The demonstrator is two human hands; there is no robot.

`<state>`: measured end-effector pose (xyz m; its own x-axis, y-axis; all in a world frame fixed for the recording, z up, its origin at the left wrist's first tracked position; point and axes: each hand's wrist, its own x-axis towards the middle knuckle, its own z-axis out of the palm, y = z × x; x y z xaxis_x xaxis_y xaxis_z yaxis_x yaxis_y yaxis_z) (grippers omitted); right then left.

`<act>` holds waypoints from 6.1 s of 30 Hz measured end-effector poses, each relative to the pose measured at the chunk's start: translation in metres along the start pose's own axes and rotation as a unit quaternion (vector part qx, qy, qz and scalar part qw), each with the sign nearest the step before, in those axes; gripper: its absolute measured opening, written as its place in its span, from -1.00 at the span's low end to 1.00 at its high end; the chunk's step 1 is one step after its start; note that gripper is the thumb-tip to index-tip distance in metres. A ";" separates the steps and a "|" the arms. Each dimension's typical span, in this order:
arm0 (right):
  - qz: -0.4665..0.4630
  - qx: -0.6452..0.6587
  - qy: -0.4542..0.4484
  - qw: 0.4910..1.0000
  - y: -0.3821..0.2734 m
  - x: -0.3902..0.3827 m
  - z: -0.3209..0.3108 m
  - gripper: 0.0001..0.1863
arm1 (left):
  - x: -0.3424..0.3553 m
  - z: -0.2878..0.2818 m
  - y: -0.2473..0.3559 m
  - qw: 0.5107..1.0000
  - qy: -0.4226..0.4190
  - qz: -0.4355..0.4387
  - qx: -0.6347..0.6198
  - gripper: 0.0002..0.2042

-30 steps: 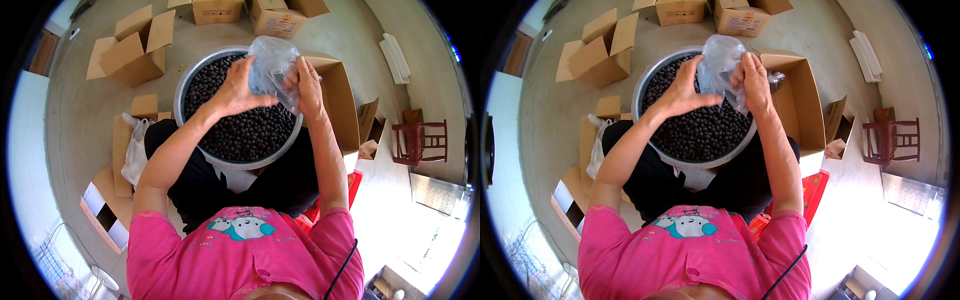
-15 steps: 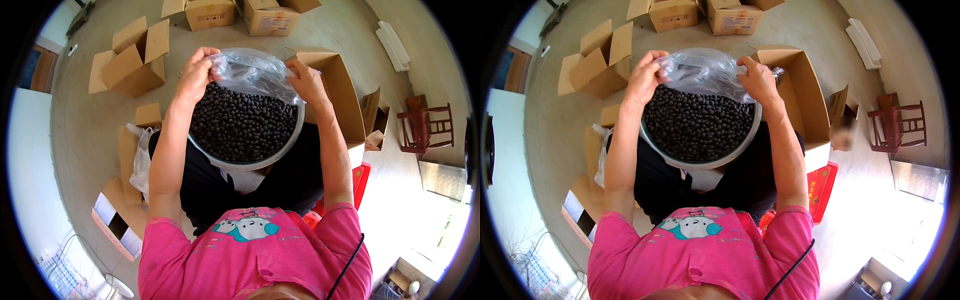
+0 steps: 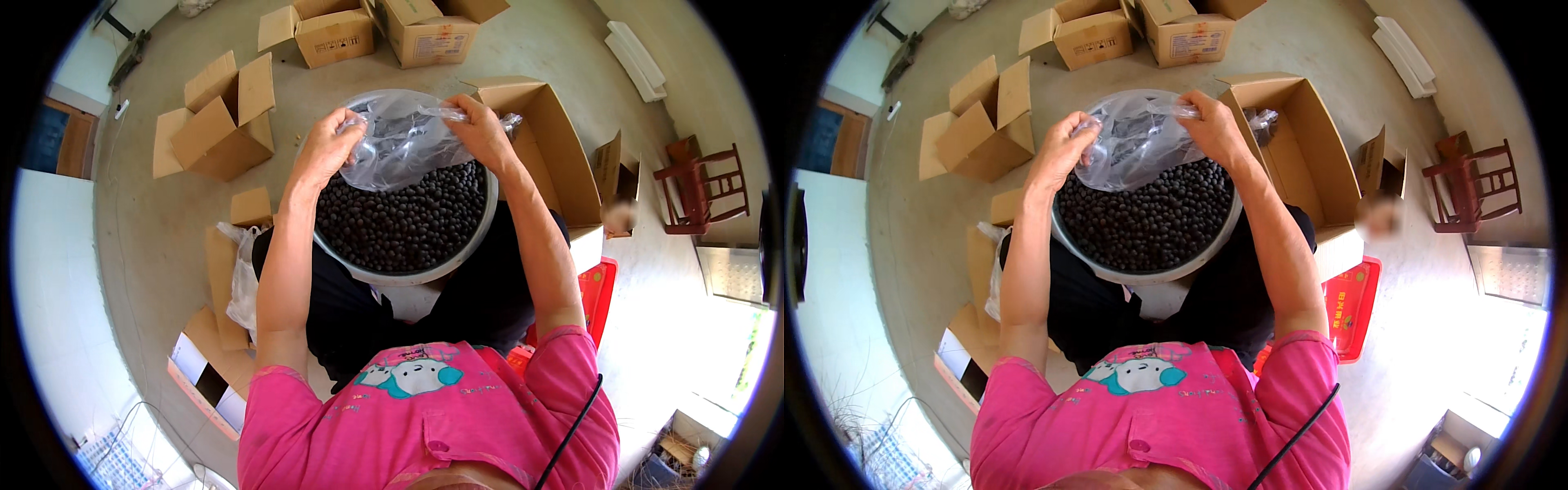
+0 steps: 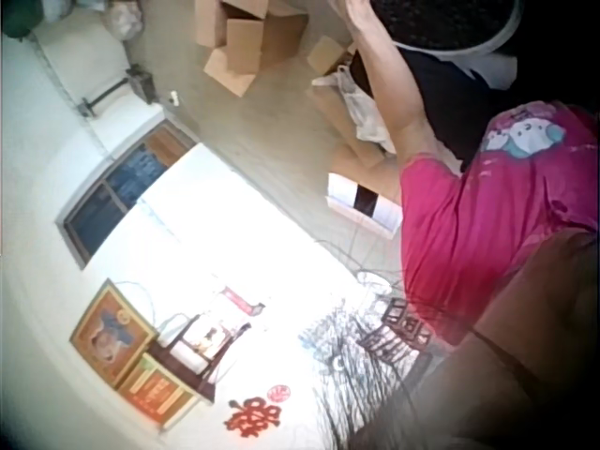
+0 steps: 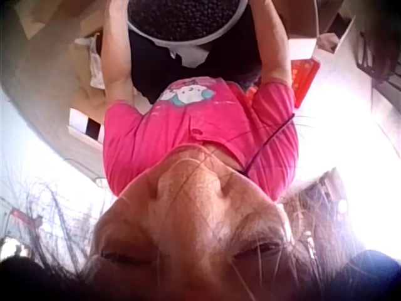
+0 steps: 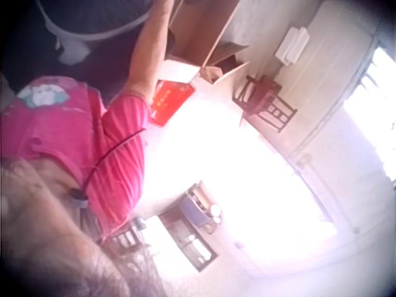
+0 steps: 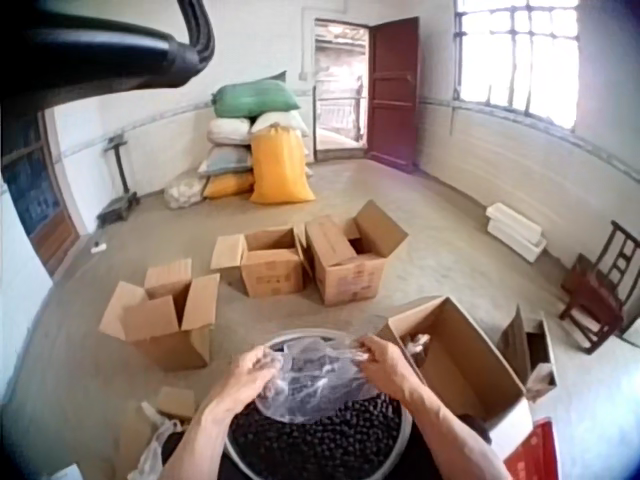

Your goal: The person scoops dark round bulbs from a large metal bowl into a clear plastic bag using both hands. The person fills the bag, sets it aside, and then repeats the process with a second bag.

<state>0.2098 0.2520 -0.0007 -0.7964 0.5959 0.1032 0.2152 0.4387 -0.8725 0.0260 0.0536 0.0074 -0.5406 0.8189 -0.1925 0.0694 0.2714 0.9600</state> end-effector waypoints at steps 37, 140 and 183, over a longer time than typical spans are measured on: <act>-0.140 -0.030 -0.066 0.987 -0.006 -0.009 0.029 -0.26 | -0.003 0.011 0.000 1.000 0.005 0.015 -0.022 -0.83; -0.170 -0.283 -0.122 0.936 0.058 -0.044 0.118 -0.72 | 0.006 0.002 -0.022 0.985 0.094 -0.051 -0.137 -0.62; -0.078 -0.294 -0.285 0.909 0.027 -0.036 0.089 -0.58 | -0.023 0.015 -0.041 0.954 0.244 -0.052 -0.165 -0.64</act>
<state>0.1943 0.1828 -0.0706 -0.9704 0.1238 -0.2073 0.2064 0.8710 -0.4459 0.0481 0.0311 -0.0310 -0.8614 0.4418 -0.2506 -0.2305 0.0997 0.9680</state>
